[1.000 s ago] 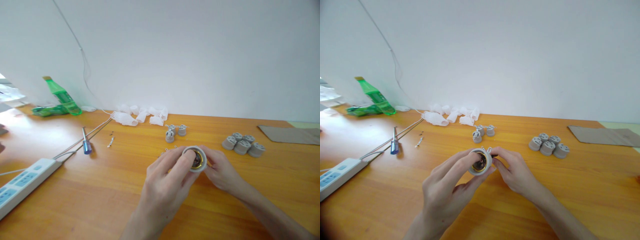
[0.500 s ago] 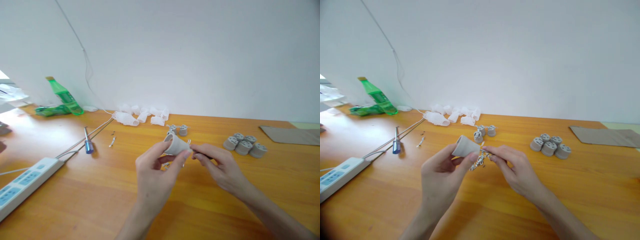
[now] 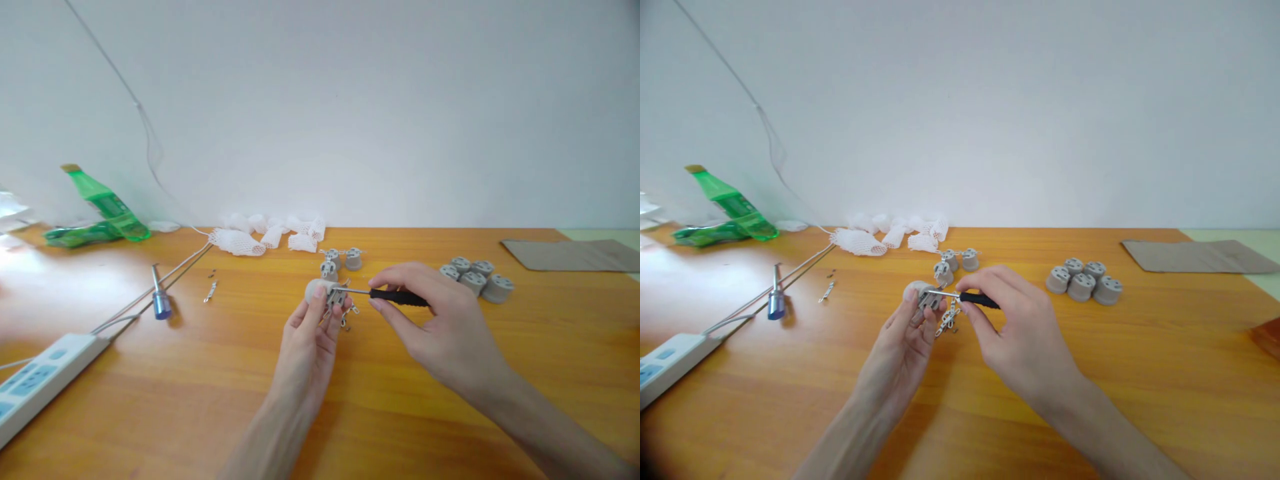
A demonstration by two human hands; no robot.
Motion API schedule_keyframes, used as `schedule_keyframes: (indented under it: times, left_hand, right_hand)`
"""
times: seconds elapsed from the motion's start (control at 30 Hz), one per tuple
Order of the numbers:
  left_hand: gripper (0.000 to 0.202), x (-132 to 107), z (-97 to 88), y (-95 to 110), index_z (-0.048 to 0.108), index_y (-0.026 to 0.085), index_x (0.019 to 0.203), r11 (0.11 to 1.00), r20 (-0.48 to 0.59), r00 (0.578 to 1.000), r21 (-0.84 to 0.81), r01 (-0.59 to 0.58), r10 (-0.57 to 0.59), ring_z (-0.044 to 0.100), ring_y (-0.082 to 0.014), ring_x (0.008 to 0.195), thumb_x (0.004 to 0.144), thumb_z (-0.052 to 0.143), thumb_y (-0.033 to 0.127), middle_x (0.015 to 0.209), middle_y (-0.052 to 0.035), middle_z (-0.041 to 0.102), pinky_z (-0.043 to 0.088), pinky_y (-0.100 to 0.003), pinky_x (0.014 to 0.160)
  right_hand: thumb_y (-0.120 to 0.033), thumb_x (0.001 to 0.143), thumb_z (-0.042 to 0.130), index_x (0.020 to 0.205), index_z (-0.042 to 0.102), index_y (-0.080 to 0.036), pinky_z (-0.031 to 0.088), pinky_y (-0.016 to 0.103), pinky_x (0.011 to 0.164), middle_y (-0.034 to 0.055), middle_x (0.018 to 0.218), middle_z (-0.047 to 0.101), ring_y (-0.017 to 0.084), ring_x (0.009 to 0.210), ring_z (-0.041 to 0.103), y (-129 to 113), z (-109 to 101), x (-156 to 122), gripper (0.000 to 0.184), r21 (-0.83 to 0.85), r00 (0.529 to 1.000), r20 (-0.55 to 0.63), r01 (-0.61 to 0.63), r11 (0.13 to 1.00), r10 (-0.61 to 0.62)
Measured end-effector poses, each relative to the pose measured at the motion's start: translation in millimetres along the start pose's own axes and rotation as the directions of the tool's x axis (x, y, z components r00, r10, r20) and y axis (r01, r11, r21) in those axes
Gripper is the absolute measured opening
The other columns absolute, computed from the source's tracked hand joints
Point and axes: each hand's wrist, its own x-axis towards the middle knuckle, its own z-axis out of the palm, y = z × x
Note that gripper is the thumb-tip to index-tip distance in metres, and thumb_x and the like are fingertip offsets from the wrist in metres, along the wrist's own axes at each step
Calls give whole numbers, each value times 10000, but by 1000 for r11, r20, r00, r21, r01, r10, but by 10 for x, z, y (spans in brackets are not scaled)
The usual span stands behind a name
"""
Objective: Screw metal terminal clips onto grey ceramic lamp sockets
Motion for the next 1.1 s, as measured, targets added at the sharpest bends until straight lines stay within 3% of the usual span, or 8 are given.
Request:
schedule_keyframes:
  times: [0.17, 0.3, 0.43, 1.1]
  left_hand:
    - [190, -23, 18, -40, 745, 95, 939, 1000, -4, 1000, 21, 17, -17, 741, -111, 792, 836, 796, 246, 938, -68, 763, 597, -126, 699]
    - [84, 4, 17, 2, 727, 106, 909, 998, -70, 996, -41, 50, -53, 743, -108, 773, 864, 757, 171, 912, -69, 758, 602, -103, 645]
    - [52, 26, 14, 35, 707, 105, 899, 994, -104, 991, -78, 72, -80, 743, -104, 754, 889, 722, 153, 897, -70, 748, 604, -90, 618]
    - [74, 0, 9, 23, 730, 96, 901, 1000, -40, 999, -27, -15, 14, 752, -112, 743, 903, 707, 167, 891, -61, 761, 611, -117, 678]
  right_hand:
    - [-131, 936, 602, 984, 699, -219, 578, 303, 745, 42, 972, 751, 181, 843, 709, 18, -46, 35, 140, -37, 997, 77, 22, 999, -19]
    - [-150, 925, 610, 998, 716, -222, 577, 310, 746, 44, 964, 757, 183, 833, 707, 10, -105, 57, 147, 9, 998, 58, -5, 1000, 4]
    - [-110, 910, 602, 981, 725, -223, 571, 306, 729, 40, 961, 766, 180, 830, 710, -5, -131, 68, 181, -2, 992, 124, 13, 1000, -13]
    - [-101, 907, 616, 994, 746, -218, 552, 292, 715, 37, 977, 778, 173, 836, 711, -14, -128, 82, 195, 3, 988, 147, -39, 999, 38]
